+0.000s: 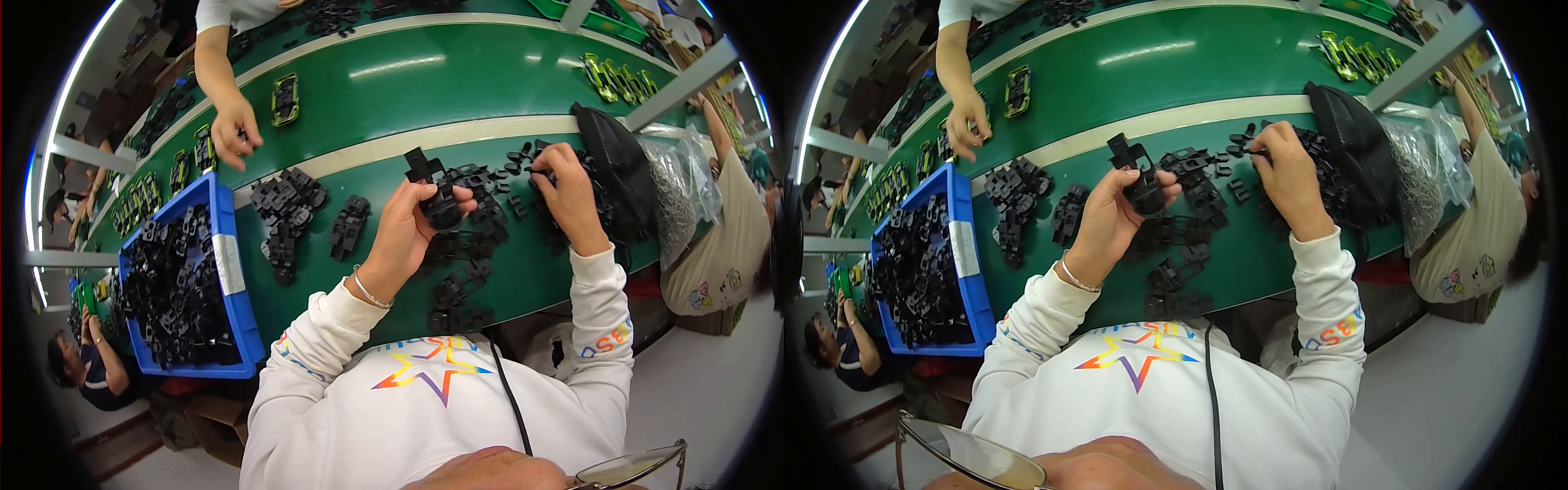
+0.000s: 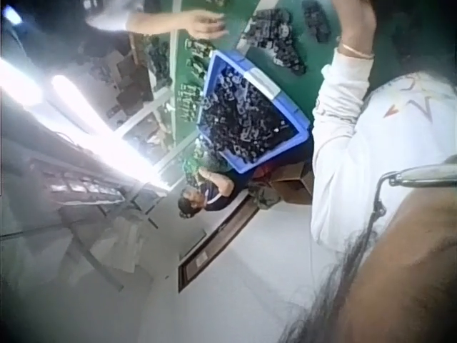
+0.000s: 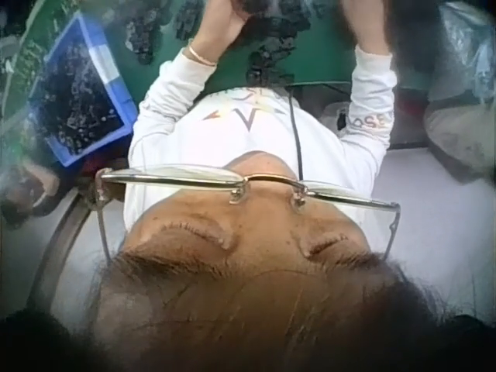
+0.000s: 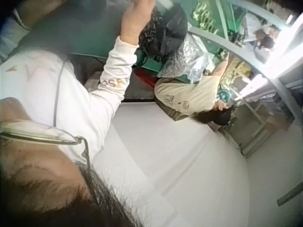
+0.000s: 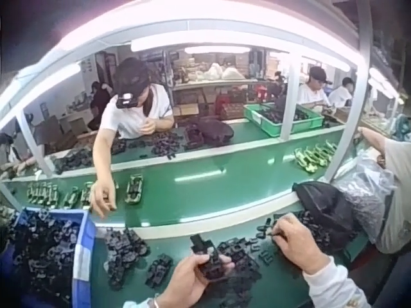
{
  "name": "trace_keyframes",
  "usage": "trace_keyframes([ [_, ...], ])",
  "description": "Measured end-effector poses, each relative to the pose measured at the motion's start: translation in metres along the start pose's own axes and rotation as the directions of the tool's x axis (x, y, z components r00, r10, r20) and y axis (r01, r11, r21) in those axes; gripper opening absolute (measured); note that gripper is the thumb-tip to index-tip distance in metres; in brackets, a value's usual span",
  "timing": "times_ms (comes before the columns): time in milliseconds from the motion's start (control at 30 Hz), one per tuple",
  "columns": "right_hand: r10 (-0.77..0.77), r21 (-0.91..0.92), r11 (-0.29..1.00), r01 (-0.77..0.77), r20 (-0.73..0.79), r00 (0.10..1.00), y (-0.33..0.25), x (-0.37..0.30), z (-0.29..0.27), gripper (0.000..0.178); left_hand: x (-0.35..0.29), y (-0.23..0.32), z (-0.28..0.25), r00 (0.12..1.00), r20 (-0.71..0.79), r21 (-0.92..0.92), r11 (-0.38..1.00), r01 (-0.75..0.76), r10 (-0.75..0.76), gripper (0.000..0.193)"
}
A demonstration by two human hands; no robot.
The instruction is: The person assembles toy cars by snapping black plastic components together, fitting the assembled components into toy car bodies, and placing the assembled cars on the table.
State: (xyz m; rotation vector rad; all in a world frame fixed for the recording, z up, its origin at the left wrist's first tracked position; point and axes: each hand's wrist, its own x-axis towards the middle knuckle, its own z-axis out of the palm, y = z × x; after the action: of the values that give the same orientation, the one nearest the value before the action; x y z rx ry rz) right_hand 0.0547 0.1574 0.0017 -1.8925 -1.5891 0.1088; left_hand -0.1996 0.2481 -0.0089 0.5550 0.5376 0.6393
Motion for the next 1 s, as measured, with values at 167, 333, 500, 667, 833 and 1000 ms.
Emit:
trace_keyframes([
  [167,0.174,0.432,0.885,-0.173,0.038,0.984,-0.05,-0.002,-0.004,0.029,-0.014,0.01,-0.007,1.0,-0.028,0.038,0.999,-0.007,0.008,0.024],
  [333,0.098,0.729,0.657,-0.192,0.169,0.981,-0.062,-0.005,0.024,0.025,-0.016,0.013,-0.015,0.997,-0.029,0.003,0.997,-0.072,0.072,0.028],
  [500,0.058,0.895,0.227,-0.385,0.382,0.922,-0.112,-0.006,0.052,0.025,-0.017,0.006,-0.017,0.996,0.074,0.027,0.999,-0.045,0.043,0.048],
  [667,0.13,0.861,0.313,-0.4,0.378,0.917,-0.113,-0.011,0.061,0.021,-0.023,0.017,-0.008,0.994,0.076,-0.087,0.992,0.088,-0.081,0.075],
  [833,0.109,0.806,0.548,-0.223,0.196,0.975,-0.121,-0.013,0.056,0.016,-0.026,0.01,-0.019,0.992,0.102,0.039,0.996,0.075,-0.079,0.057],
  [1000,-0.009,0.806,0.592,0.015,-0.012,1.0,-0.114,-0.004,0.045,0.019,-0.026,0.028,-0.028,0.992,0.061,0.218,0.971,0.099,-0.115,0.049],
])
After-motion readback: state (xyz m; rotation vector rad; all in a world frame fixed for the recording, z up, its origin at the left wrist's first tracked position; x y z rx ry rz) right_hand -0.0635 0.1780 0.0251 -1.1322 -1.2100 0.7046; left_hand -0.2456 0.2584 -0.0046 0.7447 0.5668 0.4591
